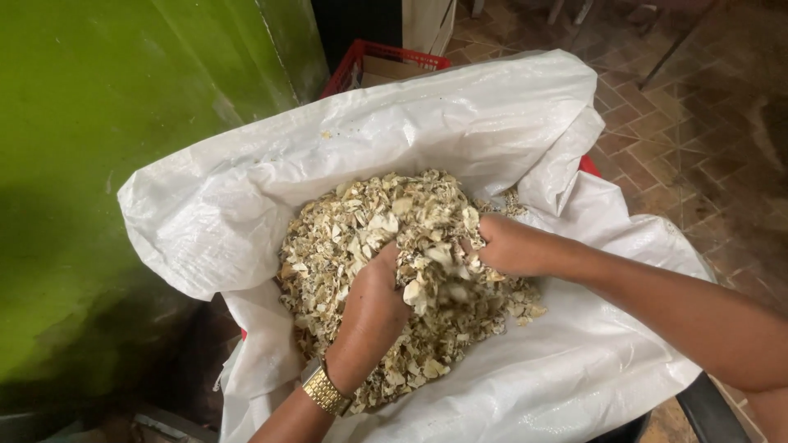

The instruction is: The person is using both hands to mix and sift through a large quantity of dried agricultural products in a lined crate.

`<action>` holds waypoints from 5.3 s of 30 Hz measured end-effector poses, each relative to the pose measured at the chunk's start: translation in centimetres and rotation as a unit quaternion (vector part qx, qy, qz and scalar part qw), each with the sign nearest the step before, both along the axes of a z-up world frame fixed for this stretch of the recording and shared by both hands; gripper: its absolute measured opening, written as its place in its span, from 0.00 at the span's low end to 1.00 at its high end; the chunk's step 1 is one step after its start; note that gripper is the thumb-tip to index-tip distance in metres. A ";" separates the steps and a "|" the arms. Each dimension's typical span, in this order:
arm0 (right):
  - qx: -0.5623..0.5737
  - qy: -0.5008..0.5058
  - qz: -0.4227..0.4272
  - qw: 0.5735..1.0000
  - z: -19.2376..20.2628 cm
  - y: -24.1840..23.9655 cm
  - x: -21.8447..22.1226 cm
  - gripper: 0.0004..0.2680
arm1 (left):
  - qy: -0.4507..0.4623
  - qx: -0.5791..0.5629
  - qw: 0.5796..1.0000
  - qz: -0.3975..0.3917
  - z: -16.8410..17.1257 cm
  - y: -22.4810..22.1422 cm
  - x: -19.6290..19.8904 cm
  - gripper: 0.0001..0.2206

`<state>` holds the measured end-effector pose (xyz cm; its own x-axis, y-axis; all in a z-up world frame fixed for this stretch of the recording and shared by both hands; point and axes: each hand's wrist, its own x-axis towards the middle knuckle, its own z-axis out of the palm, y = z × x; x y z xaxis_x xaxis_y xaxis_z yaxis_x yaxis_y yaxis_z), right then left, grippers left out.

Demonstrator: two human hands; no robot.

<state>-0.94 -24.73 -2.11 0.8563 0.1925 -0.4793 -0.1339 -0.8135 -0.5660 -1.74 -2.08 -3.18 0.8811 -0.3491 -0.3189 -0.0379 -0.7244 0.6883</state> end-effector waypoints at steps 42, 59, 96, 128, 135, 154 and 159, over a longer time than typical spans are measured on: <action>0.155 -0.383 0.106 0.904 -2.2 0.7 0.5 0.04 | 0.211 -0.105 0.970 0.065 0.1 -0.4 0.8 0.09; 0.036 -0.290 0.089 0.952 -0.6 1.5 0.4 0.04 | -0.009 -0.149 0.989 0.021 0.3 0.2 0.6 0.20; -0.066 0.040 0.098 0.992 -0.6 2.4 1.3 0.07 | -0.336 0.129 0.926 0.118 -1.7 4.5 4.2 0.16; -0.016 0.203 -0.061 0.977 4.6 5.6 -1.3 0.40 | 0.256 -0.072 0.956 0.121 6.9 2.7 1.1 0.49; 0.087 0.120 -0.062 0.987 -1.1 4.8 -1.1 0.03 | 0.253 -0.178 0.945 0.111 1.3 2.5 2.2 0.45; 0.083 -0.146 -0.110 0.980 -2.2 2.5 -0.8 0.21 | 0.119 -0.113 0.983 0.085 -9.8 6.0 6.1 0.26; 0.050 -0.010 -0.111 0.993 -2.9 3.9 -0.3 0.19 | 0.072 -0.090 0.991 0.069 -11.5 6.1 6.6 0.21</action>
